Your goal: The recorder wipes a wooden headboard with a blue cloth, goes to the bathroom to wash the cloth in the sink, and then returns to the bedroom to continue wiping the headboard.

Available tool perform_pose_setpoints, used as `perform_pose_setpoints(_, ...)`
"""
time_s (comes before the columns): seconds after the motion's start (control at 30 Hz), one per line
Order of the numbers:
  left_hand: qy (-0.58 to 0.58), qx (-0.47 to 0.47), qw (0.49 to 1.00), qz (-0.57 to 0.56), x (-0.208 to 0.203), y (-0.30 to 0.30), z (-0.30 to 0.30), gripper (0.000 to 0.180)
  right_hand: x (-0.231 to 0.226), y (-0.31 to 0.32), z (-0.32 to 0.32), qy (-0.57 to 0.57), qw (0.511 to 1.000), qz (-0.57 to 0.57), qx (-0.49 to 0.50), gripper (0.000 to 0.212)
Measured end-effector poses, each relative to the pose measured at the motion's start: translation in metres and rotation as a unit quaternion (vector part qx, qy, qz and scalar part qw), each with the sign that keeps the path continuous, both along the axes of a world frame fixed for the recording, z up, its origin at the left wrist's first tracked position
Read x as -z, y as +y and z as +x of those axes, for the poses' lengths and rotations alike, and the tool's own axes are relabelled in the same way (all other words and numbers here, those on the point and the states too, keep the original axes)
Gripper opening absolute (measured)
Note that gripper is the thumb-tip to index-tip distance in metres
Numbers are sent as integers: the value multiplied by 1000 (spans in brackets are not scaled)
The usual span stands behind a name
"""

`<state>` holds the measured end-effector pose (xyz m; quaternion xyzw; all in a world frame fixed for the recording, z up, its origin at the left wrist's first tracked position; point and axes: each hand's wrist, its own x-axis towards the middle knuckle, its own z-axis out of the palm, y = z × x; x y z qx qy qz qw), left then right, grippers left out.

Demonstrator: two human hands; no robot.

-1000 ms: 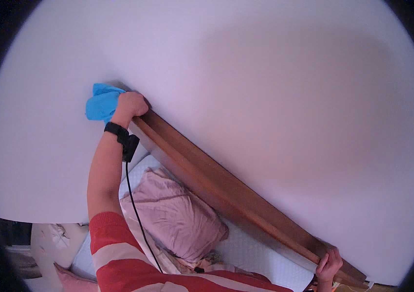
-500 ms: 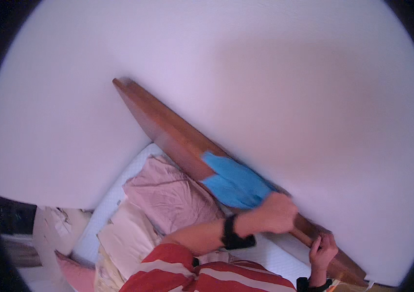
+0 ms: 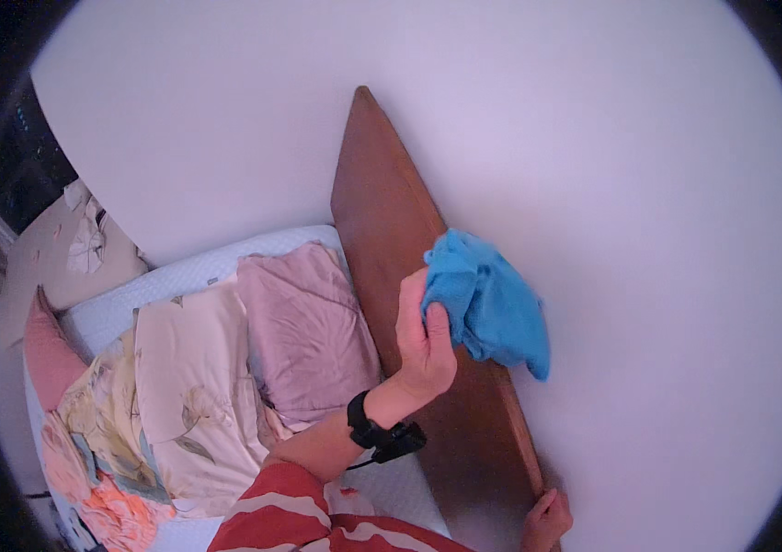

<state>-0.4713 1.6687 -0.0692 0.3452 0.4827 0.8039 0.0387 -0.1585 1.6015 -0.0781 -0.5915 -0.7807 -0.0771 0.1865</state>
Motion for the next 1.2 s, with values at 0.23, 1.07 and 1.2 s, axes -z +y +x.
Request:
perform_pose_setpoints(0.23,293,-13,956,-23,79,54,-52,38,3,6,3,-99,995,-10,29,22)
perform_pose_setpoints(1.07,-766,141,628,-14,245,5,40,51,16,-2,23,-120,985,-65,108,29)
perform_pose_setpoints(1.2,-56,190,959,-200,201,-1,9,61,-10,24,-55,64,970,-212,98,33)
